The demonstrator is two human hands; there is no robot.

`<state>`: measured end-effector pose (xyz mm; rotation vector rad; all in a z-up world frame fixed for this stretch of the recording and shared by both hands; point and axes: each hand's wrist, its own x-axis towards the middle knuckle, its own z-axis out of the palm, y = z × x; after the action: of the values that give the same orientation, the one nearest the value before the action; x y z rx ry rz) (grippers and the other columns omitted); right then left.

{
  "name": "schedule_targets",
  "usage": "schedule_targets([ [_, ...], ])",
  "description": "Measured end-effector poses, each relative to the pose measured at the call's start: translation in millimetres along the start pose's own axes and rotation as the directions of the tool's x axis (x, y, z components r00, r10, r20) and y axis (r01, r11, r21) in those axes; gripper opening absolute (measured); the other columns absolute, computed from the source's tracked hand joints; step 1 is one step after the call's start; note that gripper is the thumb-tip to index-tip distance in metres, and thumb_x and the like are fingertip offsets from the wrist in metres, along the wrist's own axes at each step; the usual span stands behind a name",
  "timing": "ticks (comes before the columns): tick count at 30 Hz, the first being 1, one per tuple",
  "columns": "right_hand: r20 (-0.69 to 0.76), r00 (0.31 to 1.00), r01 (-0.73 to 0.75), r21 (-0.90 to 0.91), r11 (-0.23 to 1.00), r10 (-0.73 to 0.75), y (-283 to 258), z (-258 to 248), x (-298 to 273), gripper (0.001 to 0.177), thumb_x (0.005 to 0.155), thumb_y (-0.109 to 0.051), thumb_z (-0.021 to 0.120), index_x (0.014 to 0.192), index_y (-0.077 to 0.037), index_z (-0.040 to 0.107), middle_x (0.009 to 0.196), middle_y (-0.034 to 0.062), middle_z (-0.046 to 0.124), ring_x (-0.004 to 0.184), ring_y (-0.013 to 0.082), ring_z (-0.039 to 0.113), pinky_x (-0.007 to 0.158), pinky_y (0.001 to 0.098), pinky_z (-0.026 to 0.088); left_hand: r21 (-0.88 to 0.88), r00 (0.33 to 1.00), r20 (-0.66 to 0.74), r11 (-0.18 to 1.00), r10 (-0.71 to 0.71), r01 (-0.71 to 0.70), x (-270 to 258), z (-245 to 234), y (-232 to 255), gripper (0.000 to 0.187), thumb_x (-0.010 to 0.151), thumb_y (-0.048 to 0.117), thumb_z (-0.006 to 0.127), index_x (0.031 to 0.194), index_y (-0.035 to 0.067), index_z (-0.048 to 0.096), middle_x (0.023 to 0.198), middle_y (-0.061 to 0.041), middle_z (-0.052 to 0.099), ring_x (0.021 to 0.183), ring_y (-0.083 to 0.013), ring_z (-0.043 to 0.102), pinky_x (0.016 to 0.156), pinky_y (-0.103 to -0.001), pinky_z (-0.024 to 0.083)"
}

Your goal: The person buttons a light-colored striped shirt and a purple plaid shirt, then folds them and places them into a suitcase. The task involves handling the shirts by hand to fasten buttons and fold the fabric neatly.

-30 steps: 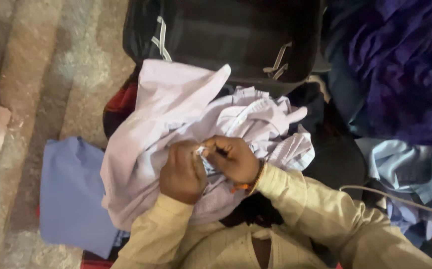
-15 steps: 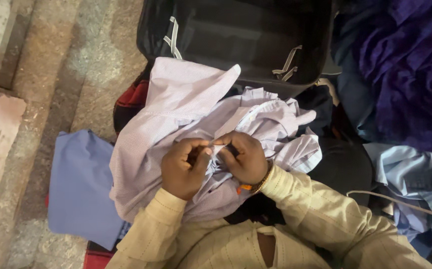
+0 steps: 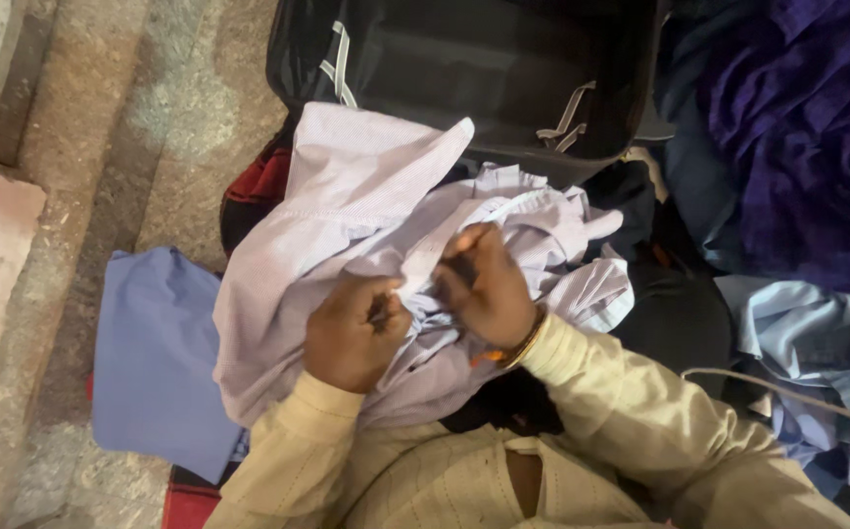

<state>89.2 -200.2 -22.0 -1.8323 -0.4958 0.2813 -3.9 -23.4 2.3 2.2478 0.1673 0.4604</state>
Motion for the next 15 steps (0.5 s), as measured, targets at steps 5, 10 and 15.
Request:
schedule_targets([
  [5, 0.150, 0.989, 0.025, -0.233, 0.972, 0.010, -3.6, -14.9, 11.5, 0.025, 0.083, -0.011, 0.079, 0.094, -0.006, 0.058, 0.079, 0.0069, 0.065, 0.071, 0.0219, 0.067, 0.069, 0.0331, 0.052, 0.205, 0.994, 0.099, 0.977, 0.040, -0.060, -4.2, -35.3, -0.9, 0.018, 0.083, 0.017, 0.072, 0.100, 0.009, 0.073, 0.093, -0.013, 0.071, 0.075, -0.0329, 0.069, 0.064, -0.042, 0.055],
  [10, 0.324, 0.943, 0.226, -0.462, 0.858, -0.074, -17.1, -13.3, 8.0, 0.027, 0.073, -0.029, 0.085, 0.095, -0.017, 0.076, 0.093, 0.0018, 0.073, 0.099, 0.0249, 0.065, 0.102, 0.0516, 0.039, 0.332, 0.961, 0.275, 0.940, -0.018, -0.077, -7.0, -49.3, 9.0, 0.019, 0.083, 0.018, 0.068, 0.100, 0.011, 0.073, 0.090, -0.011, 0.069, 0.068, -0.0341, 0.066, 0.059, -0.045, 0.052],
  [15, 0.340, 0.941, 0.197, -0.545, 0.815, 0.000, -15.8, -11.5, 2.6, 0.034, 0.077, -0.037, 0.081, 0.106, -0.020, 0.076, 0.114, -0.0009, 0.075, 0.124, 0.0261, 0.057, 0.110, 0.0677, 0.023, 0.355, 0.955, 0.191, 0.891, 0.227, -0.283, 2.7, -47.4, 26.7, 0.012, 0.081, 0.011, 0.065, 0.094, 0.009, 0.065, 0.106, -0.011, 0.065, 0.086, -0.0336, 0.067, 0.073, -0.042, 0.055],
])
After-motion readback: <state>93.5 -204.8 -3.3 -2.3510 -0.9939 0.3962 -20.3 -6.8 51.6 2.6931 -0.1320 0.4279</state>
